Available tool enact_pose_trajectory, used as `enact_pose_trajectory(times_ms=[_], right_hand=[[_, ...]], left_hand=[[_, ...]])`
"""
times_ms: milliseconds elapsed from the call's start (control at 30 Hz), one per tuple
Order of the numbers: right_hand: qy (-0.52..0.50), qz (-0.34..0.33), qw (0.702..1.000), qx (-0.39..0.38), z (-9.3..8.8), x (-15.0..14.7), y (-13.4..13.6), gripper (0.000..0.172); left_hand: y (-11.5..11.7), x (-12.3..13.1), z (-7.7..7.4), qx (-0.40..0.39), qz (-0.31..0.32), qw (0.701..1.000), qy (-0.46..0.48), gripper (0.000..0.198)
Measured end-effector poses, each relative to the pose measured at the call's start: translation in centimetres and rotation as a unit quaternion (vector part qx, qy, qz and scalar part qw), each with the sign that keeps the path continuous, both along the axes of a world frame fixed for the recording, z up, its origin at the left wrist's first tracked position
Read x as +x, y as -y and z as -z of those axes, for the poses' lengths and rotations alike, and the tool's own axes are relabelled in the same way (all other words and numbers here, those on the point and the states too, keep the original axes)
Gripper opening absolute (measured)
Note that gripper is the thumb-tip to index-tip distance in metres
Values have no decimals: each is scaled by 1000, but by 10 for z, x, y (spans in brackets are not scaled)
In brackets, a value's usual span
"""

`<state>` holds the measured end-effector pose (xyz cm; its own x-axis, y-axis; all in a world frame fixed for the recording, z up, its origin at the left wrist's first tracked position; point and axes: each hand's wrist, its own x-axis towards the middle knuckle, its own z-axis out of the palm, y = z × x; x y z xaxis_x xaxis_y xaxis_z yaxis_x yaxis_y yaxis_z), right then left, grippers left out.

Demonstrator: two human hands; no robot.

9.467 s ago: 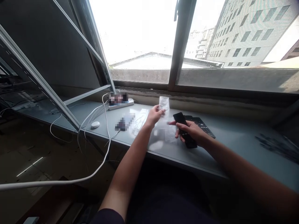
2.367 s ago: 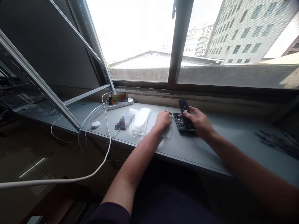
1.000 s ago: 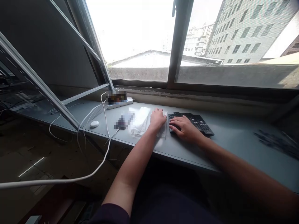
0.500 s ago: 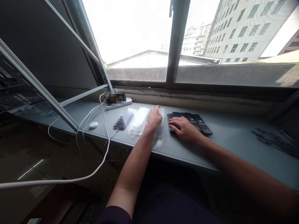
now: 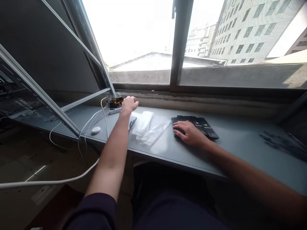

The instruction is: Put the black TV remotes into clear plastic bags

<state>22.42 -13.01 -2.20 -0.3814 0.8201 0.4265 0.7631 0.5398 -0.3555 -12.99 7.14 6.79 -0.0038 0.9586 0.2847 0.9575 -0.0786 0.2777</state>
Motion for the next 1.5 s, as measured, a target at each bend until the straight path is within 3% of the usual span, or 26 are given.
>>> enact_pose_trajectory(times_ms=[100, 200, 300, 367, 667, 900, 1067, 1300, 1500], right_hand=[[1, 0, 1000, -2, 1, 1, -1, 34], [-1, -9, 1000, 7, 0, 2, -1, 34], [-2, -11, 1000, 13, -1, 1, -2, 33], [-4, -10, 1000, 14, -1, 0, -2, 32], [-10, -8, 1000, 13, -1, -1, -2, 31], [-11, -8, 1000, 11, -2, -1, -1, 31], [-6, -9, 1000, 7, -3, -1, 0, 31], [-6, -9, 1000, 11, -4, -1, 0, 30], [-8, -10, 1000, 10, -3, -2, 0, 31]], left_hand=[[-15, -56, 4, 25, -68, 995, -69, 54], [-15, -105, 16, 55, -133, 984, -102, 62], [-10, -135, 26, 100, -139, 976, -135, 61], [-10, -145, 31, 87, -136, 977, -136, 61], [-33, -157, 35, 102, -97, 985, -100, 81], [-48, -163, 32, 85, -87, 985, -122, 67], [-48, -166, 39, 103, -74, 984, -126, 68], [-44, -166, 54, 123, -58, 983, -127, 87], [-41, -163, 52, 116, -68, 982, -132, 93]])
